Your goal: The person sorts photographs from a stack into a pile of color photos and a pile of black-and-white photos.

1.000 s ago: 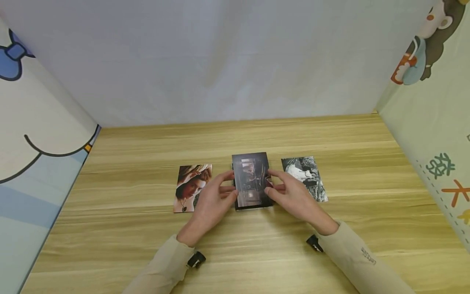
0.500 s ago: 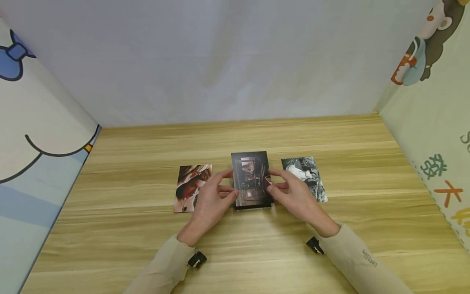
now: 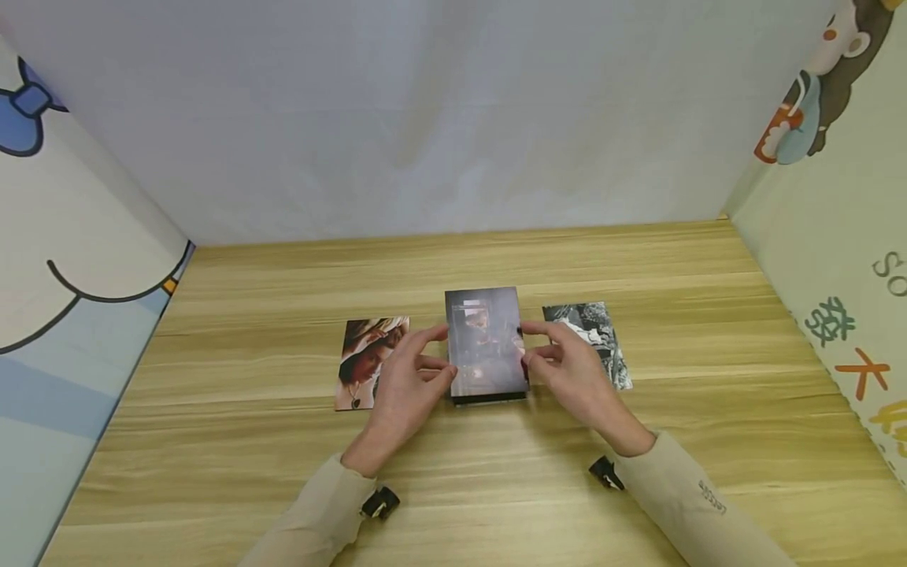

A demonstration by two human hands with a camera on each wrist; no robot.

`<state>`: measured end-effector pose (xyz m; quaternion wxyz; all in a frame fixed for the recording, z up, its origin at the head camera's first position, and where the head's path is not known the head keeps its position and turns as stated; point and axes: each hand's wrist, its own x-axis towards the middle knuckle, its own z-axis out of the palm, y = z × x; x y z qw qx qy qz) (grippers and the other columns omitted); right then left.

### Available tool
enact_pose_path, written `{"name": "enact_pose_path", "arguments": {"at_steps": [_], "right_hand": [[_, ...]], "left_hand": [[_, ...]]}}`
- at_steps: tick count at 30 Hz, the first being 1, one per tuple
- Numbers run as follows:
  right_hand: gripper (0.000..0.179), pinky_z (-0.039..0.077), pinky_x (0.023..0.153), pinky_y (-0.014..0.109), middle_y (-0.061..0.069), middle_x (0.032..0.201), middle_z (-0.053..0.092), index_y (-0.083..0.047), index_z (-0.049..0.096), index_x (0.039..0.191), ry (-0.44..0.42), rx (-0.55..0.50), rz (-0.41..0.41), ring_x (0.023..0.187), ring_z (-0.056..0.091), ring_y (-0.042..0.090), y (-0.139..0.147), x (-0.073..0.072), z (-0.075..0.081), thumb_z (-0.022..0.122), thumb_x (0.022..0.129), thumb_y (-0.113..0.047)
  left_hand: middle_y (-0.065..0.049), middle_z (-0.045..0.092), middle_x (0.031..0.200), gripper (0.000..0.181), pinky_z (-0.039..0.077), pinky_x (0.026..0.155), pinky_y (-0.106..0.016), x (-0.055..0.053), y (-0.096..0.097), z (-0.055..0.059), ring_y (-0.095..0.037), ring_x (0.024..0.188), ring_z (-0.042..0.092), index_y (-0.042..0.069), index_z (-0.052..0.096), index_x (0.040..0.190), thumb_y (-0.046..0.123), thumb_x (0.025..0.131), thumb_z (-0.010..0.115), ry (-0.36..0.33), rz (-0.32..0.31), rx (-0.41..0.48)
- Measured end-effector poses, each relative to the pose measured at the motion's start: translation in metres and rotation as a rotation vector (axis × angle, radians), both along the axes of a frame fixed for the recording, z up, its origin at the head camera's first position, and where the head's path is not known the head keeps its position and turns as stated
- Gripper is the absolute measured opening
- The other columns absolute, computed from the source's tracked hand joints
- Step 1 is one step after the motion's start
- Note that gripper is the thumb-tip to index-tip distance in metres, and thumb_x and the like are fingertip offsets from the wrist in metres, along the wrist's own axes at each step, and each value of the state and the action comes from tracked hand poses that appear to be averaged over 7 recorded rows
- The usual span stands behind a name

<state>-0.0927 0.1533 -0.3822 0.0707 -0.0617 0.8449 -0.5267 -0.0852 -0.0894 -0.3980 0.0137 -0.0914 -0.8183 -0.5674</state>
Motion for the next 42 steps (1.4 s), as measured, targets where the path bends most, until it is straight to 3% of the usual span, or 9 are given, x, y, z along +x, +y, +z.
{"name": "enact_pose_path", "arguments": {"at_steps": [4, 13, 21, 27, 42], "right_hand": [[0.044, 0.061, 0.074, 0.026, 0.016, 0.141, 0.059, -0.003, 0.062, 0.138, -0.002, -0.012, -0.026, 0.108, 0.071, 0.031, 0.000, 0.000, 0.001, 0.066, 0.095, 0.000], [0.050, 0.062, 0.073, 0.035, 0.017, 0.131, 0.062, -0.002, 0.057, 0.143, -0.002, -0.045, -0.029, 0.107, 0.070, 0.031, 0.000, -0.001, 0.004, 0.067, 0.094, 0.002], [0.054, 0.059, 0.071, 0.026, 0.017, 0.127, 0.063, -0.002, 0.055, 0.146, 0.009, -0.077, -0.041, 0.106, 0.069, 0.030, -0.002, 0.000, 0.008, 0.066, 0.094, 0.004], [0.054, 0.059, 0.080, 0.022, 0.018, 0.126, 0.063, -0.001, 0.055, 0.146, 0.007, -0.102, -0.047, 0.109, 0.069, 0.031, -0.004, 0.001, 0.009, 0.066, 0.094, 0.004], [0.051, 0.060, 0.085, 0.027, 0.016, 0.126, 0.064, -0.003, 0.056, 0.146, 0.035, -0.081, -0.037, 0.111, 0.069, 0.031, -0.013, 0.002, 0.012, 0.067, 0.095, -0.001]], "left_hand": [[-0.019, 0.059, 0.131, 0.056, 0.062, 0.080, -0.027, 0.001, 0.000, 0.002, -0.030, 0.093, 0.073, -0.001, 0.060, 0.140, -0.012, 0.087, 0.073, -0.010, -0.004, 0.038], [-0.019, 0.057, 0.135, 0.057, 0.061, 0.081, -0.027, 0.005, 0.002, 0.008, -0.030, 0.094, 0.073, 0.000, 0.060, 0.140, -0.013, 0.086, 0.073, -0.016, 0.026, 0.090], [-0.018, 0.063, 0.135, 0.067, 0.062, 0.081, -0.030, 0.006, 0.000, 0.011, -0.030, 0.095, 0.072, -0.001, 0.051, 0.149, -0.013, 0.086, 0.071, -0.047, 0.030, 0.136], [-0.018, 0.064, 0.133, 0.069, 0.062, 0.084, -0.033, 0.006, -0.003, 0.012, -0.029, 0.097, 0.072, -0.001, 0.049, 0.151, -0.012, 0.087, 0.071, -0.066, 0.032, 0.123], [-0.020, 0.066, 0.128, 0.061, 0.062, 0.081, -0.031, 0.009, -0.010, 0.014, -0.030, 0.097, 0.073, -0.004, 0.057, 0.144, -0.016, 0.085, 0.071, -0.007, 0.053, 0.084]]}}
